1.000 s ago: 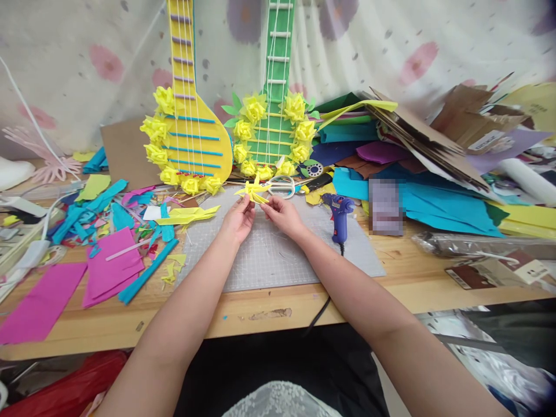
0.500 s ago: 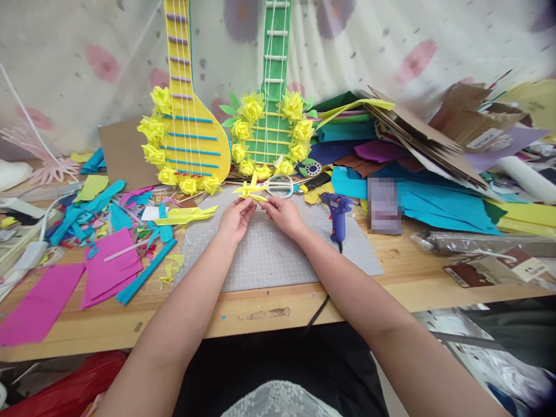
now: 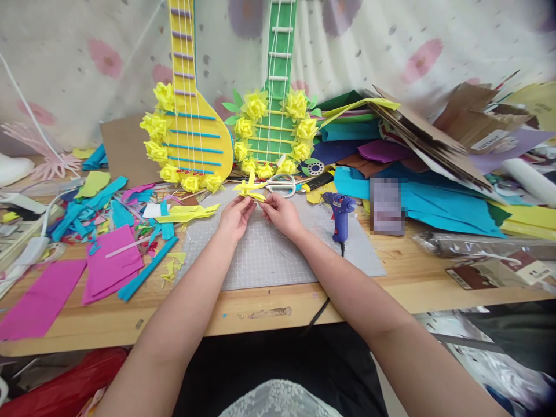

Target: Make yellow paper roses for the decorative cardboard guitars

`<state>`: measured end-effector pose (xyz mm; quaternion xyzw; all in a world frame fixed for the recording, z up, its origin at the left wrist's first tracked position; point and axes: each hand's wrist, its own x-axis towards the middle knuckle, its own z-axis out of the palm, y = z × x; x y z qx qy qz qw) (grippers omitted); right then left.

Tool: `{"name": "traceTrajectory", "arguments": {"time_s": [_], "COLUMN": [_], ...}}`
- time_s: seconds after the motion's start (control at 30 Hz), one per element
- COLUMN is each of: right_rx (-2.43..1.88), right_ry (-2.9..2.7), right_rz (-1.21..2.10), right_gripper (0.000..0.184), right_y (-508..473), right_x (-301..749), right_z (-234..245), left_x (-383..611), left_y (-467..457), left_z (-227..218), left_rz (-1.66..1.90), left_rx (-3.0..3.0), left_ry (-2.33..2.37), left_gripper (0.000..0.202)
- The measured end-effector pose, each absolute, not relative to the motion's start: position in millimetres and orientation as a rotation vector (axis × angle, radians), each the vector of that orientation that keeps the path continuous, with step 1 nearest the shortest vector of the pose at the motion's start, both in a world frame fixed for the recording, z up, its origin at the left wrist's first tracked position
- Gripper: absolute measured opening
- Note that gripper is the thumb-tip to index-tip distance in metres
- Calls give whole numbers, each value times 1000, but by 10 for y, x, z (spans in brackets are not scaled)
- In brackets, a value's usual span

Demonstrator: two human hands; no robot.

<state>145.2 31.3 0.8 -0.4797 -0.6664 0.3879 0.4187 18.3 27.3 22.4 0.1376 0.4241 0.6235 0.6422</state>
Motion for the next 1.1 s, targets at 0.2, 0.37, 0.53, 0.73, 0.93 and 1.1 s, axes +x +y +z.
{"name": "traceTrajectory", "arguments": {"time_s": [0.2,0.37,0.53,0.73,0.93,1.1], "right_rx": [-1277,-1318,-1323,-1321,-1298,-1321], "right_ry": [-1764,-1859,-1930,-1983,-2043,-2010], "right_rz": [846,754,718,684,690,700], "right_gripper": [27,32,30,25,26,25], "right_y": [290,283,275,282,260,260], "right_x": [1496,1523,1518,1526,1520,1457], "right_z": [83,141,170,152,172,144], "left_x": [142,135,115,79,63,108], "left_y": [264,257,240,221,275,283], "left_z": [246,295,338,375,305,290], "left_rz": [1357,1321,1314,1305,1322,1399], "left_rx": [344,339,404,457,492,509], "left_ry": [1003,1102,1181,1241,1264,1335], "left_gripper": [6,2,2,6,7,8]}}
